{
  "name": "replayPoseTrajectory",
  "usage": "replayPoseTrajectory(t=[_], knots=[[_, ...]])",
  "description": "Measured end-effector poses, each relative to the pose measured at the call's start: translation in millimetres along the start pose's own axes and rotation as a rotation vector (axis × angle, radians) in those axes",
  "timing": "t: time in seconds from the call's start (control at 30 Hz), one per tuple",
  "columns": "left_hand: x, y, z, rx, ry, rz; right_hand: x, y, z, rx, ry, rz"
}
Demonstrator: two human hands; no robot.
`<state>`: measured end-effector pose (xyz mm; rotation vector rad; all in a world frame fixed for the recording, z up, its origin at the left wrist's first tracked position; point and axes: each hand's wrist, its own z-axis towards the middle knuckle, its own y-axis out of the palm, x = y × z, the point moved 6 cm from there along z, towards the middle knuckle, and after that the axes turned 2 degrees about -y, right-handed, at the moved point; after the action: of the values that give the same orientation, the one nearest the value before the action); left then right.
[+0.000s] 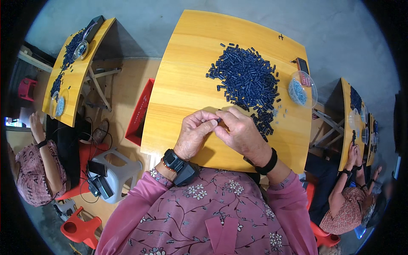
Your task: Assembling small plastic components at a workstation.
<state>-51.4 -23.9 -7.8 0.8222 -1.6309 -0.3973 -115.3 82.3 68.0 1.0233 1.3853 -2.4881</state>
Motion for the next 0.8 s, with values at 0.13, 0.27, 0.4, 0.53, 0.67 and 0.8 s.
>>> replayPoseTrajectory(t=[0.13, 0.27, 0.4, 0.53, 0.67, 0.8], knots=[[-4.4, -3.5, 3.3, -0.039, 0.001, 0.162, 1.0, -0.3, -2.0, -0.022, 0.004, -0.028], [-3.0, -1.8, 3.4, -0.070, 0.034, 0.207, 0.6, -0.8, 1.6, -0.049, -0.015, -0.029], [-3.8, -2.5, 2.1, -0.027, 0.062, 0.321, 3.5, 4.3, 0.5, -0.173, -0.016, -0.070], [-1.7, 0.2, -0.6, 0.035, 0.102, 0.409, -0.9, 8.8, 0.0, -0.277, -0.016, -0.203], [-0.5, 0.0, 0.2, 0.059, 0.128, 0.371, -2.6, 8.9, 1.7, -0.300, -0.049, -0.250], [-2.6, -2.4, -0.3, 0.057, 0.125, 0.413, 0.4, 16.6, -1.9, -0.370, -0.066, -0.301]])
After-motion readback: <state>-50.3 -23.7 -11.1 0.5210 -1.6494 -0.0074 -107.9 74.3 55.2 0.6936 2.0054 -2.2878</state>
